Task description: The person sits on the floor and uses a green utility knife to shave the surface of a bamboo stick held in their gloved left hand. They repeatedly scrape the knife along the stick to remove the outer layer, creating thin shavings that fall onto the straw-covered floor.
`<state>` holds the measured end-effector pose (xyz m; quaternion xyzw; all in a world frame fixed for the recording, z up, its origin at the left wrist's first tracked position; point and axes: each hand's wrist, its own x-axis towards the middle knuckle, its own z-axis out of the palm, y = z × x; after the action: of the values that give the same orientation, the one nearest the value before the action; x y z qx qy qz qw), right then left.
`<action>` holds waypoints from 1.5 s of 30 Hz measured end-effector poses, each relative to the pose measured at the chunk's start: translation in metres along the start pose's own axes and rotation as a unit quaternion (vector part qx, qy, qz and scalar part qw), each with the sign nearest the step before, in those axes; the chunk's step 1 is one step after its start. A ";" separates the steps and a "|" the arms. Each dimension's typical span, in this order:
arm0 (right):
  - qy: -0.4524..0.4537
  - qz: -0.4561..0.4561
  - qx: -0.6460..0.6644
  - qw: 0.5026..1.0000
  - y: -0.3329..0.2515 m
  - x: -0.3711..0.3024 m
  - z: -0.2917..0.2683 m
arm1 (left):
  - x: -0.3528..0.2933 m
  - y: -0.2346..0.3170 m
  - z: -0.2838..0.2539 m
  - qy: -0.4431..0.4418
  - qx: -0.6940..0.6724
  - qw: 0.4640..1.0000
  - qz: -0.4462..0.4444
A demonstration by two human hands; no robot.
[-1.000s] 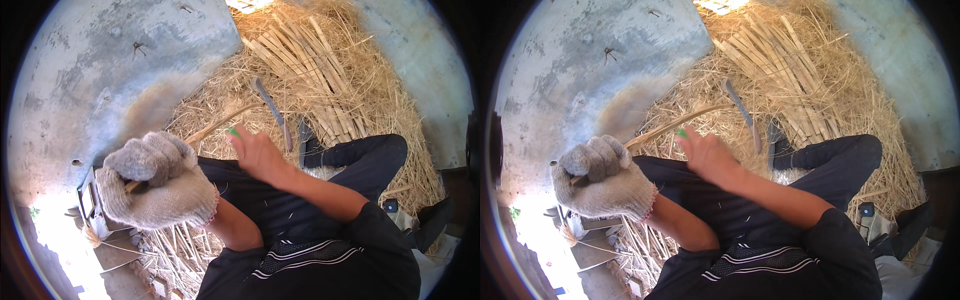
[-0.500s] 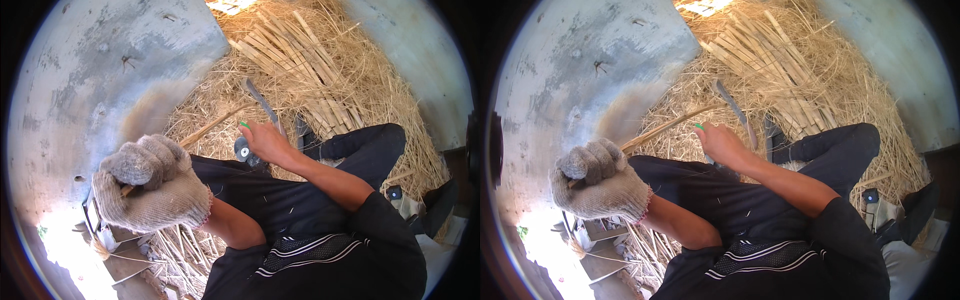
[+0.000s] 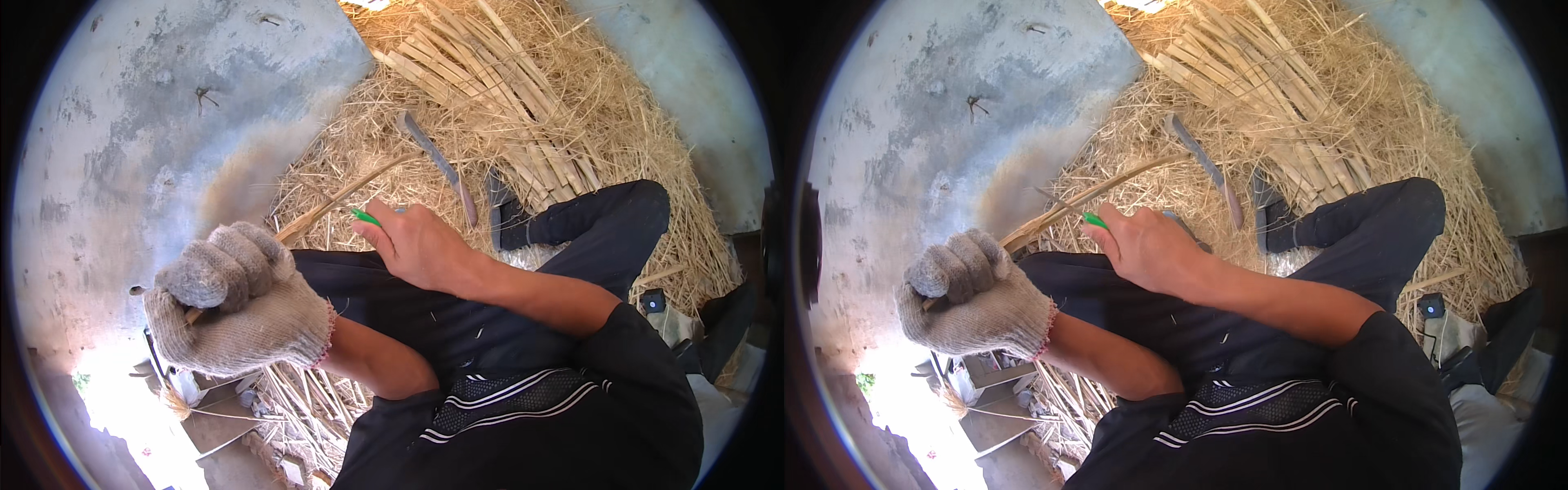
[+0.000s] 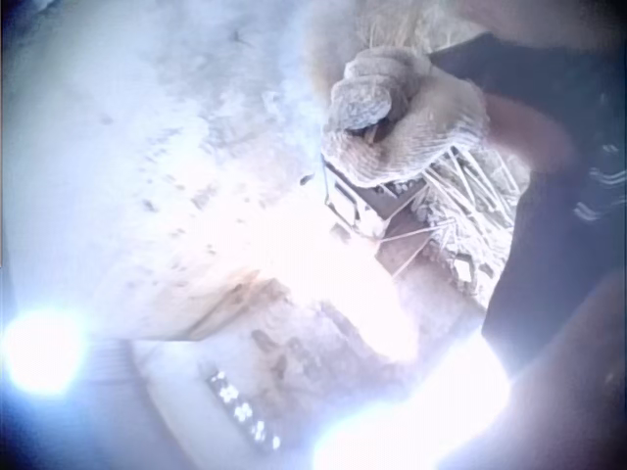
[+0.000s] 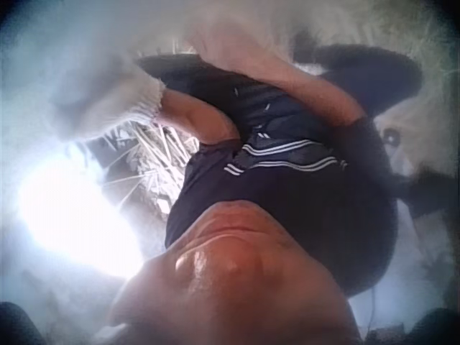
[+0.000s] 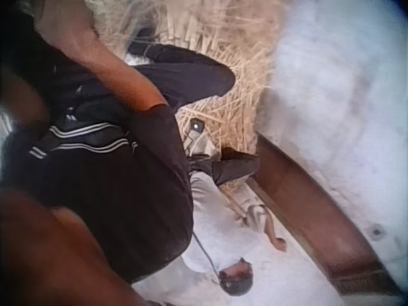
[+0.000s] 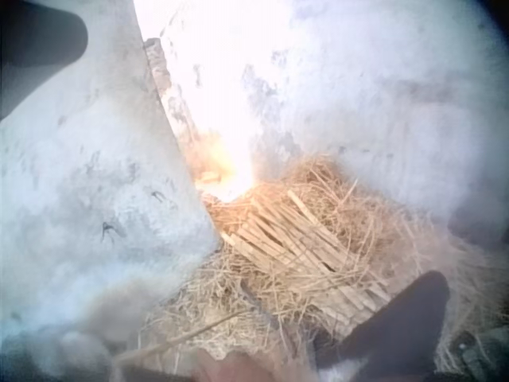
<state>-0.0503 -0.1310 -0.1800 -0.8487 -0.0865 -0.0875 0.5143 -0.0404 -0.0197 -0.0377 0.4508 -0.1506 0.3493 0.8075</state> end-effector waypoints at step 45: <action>-0.011 0.082 -0.100 0.991 0.107 0.018 0.027 | -0.005 0.002 0.010 0.065 0.010 0.998 -0.003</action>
<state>-0.0064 -0.1543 -0.2797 -0.9011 -0.0126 -0.0439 0.4313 -0.0446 -0.0290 -0.0336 0.4356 -0.0933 0.3772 0.8119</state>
